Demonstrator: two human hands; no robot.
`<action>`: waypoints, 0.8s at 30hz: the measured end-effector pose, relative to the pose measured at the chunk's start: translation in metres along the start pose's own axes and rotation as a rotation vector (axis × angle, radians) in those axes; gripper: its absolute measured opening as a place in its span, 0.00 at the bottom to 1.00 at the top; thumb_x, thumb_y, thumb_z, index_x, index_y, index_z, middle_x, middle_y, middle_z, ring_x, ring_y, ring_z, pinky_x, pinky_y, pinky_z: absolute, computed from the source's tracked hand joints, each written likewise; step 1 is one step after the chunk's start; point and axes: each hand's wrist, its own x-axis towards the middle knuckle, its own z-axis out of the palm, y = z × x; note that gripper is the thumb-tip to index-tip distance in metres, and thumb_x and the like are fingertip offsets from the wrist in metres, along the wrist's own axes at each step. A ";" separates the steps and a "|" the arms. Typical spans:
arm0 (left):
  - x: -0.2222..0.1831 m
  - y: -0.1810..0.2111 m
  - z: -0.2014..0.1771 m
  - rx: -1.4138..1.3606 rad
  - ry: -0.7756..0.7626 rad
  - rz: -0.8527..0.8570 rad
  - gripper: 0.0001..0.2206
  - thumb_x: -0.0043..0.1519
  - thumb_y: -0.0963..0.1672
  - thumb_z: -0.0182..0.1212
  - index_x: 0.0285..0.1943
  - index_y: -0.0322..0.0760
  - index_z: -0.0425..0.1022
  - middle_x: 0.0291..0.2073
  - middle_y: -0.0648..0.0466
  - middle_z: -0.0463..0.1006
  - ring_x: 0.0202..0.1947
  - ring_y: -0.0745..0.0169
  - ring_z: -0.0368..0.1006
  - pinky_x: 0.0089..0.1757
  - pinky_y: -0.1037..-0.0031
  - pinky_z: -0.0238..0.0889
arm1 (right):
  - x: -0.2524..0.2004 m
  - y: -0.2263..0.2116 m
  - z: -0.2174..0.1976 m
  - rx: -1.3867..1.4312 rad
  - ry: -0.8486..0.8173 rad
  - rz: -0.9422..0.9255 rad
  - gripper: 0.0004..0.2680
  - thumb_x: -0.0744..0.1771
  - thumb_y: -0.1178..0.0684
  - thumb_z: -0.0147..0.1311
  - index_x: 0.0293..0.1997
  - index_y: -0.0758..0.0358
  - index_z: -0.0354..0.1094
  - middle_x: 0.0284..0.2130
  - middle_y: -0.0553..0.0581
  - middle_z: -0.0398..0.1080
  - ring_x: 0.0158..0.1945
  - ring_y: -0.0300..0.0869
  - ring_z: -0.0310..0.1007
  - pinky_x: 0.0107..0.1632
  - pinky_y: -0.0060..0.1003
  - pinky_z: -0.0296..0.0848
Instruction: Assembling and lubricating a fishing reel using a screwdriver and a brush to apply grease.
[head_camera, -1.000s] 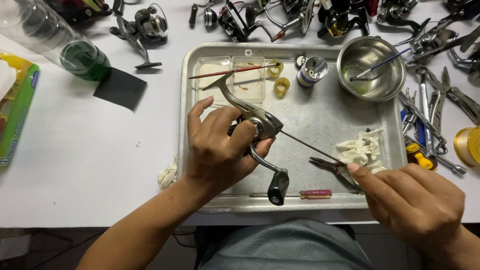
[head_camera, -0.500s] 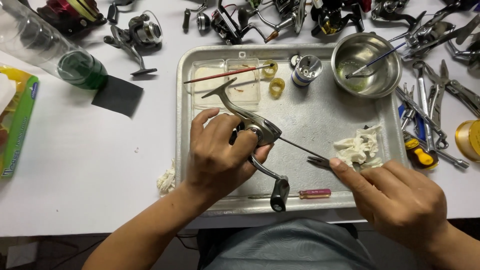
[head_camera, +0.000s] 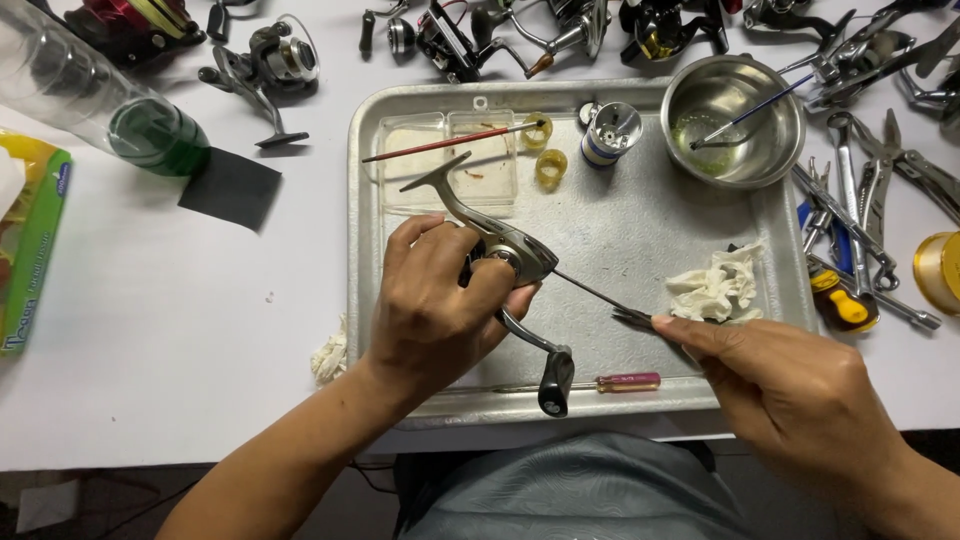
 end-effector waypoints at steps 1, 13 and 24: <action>0.000 0.000 0.000 0.006 0.010 0.007 0.14 0.58 0.44 0.72 0.33 0.37 0.66 0.35 0.42 0.74 0.36 0.48 0.72 0.50 0.51 0.68 | -0.001 0.001 0.000 0.019 -0.003 0.049 0.12 0.66 0.61 0.54 0.54 0.63 0.75 0.44 0.55 0.81 0.38 0.43 0.82 0.44 0.36 0.79; 0.001 0.001 -0.001 0.027 0.025 0.004 0.14 0.60 0.45 0.72 0.32 0.38 0.68 0.36 0.42 0.76 0.37 0.49 0.74 0.51 0.51 0.67 | -0.003 0.007 -0.003 0.066 -0.066 0.226 0.12 0.65 0.58 0.54 0.53 0.55 0.77 0.47 0.50 0.81 0.49 0.39 0.83 0.54 0.33 0.78; 0.006 -0.020 -0.019 -0.028 0.110 -0.204 0.19 0.58 0.46 0.76 0.37 0.34 0.64 0.35 0.44 0.78 0.37 0.49 0.75 0.57 0.50 0.59 | 0.031 0.042 -0.010 -0.210 -0.073 -0.013 0.10 0.67 0.55 0.53 0.52 0.56 0.77 0.41 0.53 0.81 0.41 0.46 0.80 0.43 0.43 0.75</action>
